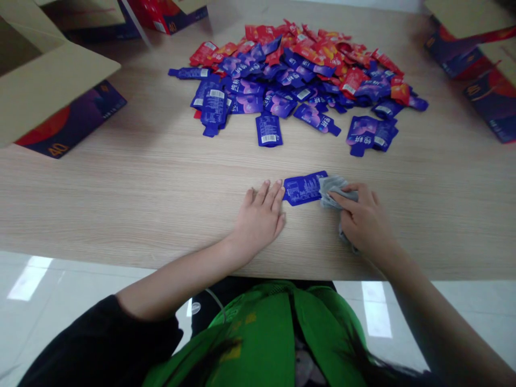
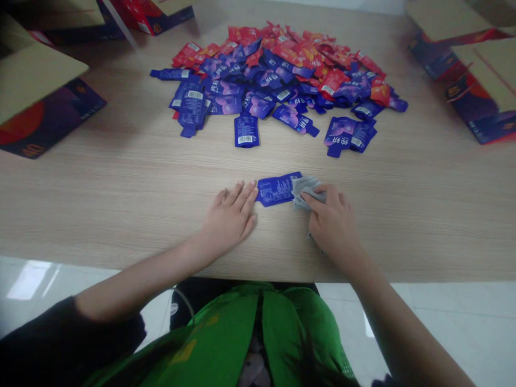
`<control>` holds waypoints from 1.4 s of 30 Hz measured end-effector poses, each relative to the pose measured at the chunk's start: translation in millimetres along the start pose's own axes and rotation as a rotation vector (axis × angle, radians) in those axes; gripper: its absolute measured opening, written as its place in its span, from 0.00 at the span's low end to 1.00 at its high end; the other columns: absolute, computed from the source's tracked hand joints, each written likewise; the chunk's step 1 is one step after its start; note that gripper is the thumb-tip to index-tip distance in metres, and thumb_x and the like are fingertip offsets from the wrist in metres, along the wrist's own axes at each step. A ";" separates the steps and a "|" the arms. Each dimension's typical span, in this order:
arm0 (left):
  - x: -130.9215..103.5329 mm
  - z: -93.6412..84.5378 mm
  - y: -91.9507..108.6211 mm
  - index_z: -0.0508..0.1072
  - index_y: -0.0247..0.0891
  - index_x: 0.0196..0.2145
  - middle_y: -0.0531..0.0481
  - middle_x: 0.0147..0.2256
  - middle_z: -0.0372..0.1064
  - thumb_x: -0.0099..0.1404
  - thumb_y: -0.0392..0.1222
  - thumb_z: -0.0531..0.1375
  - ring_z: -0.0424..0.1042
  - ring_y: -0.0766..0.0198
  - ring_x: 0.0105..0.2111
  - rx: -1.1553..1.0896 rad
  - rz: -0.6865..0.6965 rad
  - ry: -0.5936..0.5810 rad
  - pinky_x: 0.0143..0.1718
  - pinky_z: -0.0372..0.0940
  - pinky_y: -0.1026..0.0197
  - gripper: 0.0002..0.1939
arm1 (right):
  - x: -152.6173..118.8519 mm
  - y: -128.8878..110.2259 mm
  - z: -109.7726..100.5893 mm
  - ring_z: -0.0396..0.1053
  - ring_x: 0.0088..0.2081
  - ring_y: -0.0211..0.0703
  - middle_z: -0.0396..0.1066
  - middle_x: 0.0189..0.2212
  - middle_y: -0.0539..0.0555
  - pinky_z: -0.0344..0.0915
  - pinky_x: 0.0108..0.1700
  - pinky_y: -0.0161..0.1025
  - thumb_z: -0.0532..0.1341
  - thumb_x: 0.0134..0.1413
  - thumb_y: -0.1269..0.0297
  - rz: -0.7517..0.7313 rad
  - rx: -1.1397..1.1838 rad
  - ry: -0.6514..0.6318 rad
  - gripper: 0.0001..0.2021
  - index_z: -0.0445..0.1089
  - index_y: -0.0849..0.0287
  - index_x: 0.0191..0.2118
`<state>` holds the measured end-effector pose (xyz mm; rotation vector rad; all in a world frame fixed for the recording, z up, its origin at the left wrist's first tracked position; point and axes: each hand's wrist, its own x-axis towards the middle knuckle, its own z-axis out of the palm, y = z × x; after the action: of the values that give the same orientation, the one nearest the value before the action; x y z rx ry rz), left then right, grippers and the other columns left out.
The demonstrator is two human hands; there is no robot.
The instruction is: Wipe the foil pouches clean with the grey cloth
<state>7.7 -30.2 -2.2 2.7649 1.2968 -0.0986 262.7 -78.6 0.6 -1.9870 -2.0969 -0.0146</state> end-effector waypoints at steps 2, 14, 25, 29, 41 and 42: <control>-0.1 0.8 -0.2 0.53 0.27 0.74 0.38 0.75 0.44 0.77 0.45 0.44 0.49 0.43 0.73 -0.005 -0.003 -0.007 0.68 0.53 0.38 0.32 | -1.5 14.7 0.6 0.68 0.51 0.60 0.67 0.55 0.64 0.69 0.52 0.60 0.53 0.58 0.73 0.041 0.014 0.004 0.24 0.79 0.56 0.55; 42.0 -26.0 -6.3 0.71 0.36 0.60 0.38 0.59 0.69 0.72 0.57 0.60 0.67 0.44 0.57 -0.326 -0.160 0.033 0.55 0.64 0.43 0.27 | 8.9 6.3 10.7 0.68 0.57 0.58 0.67 0.54 0.63 0.66 0.62 0.62 0.53 0.56 0.74 0.024 0.389 0.035 0.23 0.78 0.55 0.52; 54.4 -13.7 -9.5 0.70 0.42 0.57 0.45 0.47 0.76 0.73 0.31 0.56 0.70 0.50 0.48 -0.162 0.006 0.265 0.45 0.64 0.50 0.17 | 2.9 -6.6 7.6 0.69 0.57 0.56 0.68 0.54 0.60 0.67 0.61 0.62 0.54 0.56 0.75 0.069 0.516 0.113 0.25 0.77 0.51 0.55; 50.6 -14.1 -15.8 0.76 0.43 0.49 0.45 0.45 0.77 0.77 0.35 0.53 0.70 0.50 0.47 0.008 0.119 0.375 0.43 0.62 0.50 0.13 | -8.2 -9.6 -2.0 0.71 0.55 0.53 0.68 0.54 0.57 0.70 0.58 0.58 0.55 0.57 0.73 0.144 0.607 0.133 0.24 0.77 0.48 0.55; 29.5 -3.1 -15.6 0.67 0.31 0.65 0.35 0.64 0.67 0.77 0.40 0.52 0.66 0.47 0.63 -0.095 0.191 0.153 0.59 0.64 0.48 0.23 | 29.2 -30.9 9.1 0.66 0.59 0.58 0.63 0.58 0.63 0.67 0.59 0.60 0.53 0.58 0.75 0.000 0.315 0.148 0.28 0.74 0.52 0.61; 26.5 -2.7 -17.9 0.64 0.30 0.68 0.35 0.67 0.63 0.77 0.43 0.52 0.62 0.46 0.66 -0.105 0.166 0.141 0.62 0.61 0.46 0.26 | 33.1 -33.4 14.5 0.65 0.59 0.60 0.62 0.60 0.64 0.67 0.59 0.62 0.53 0.58 0.74 0.001 0.235 0.112 0.28 0.73 0.54 0.62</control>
<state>10.9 1.7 -3.0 2.8177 1.0594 0.1731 226.1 -45.8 -1.7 -1.8063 -1.9305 0.1133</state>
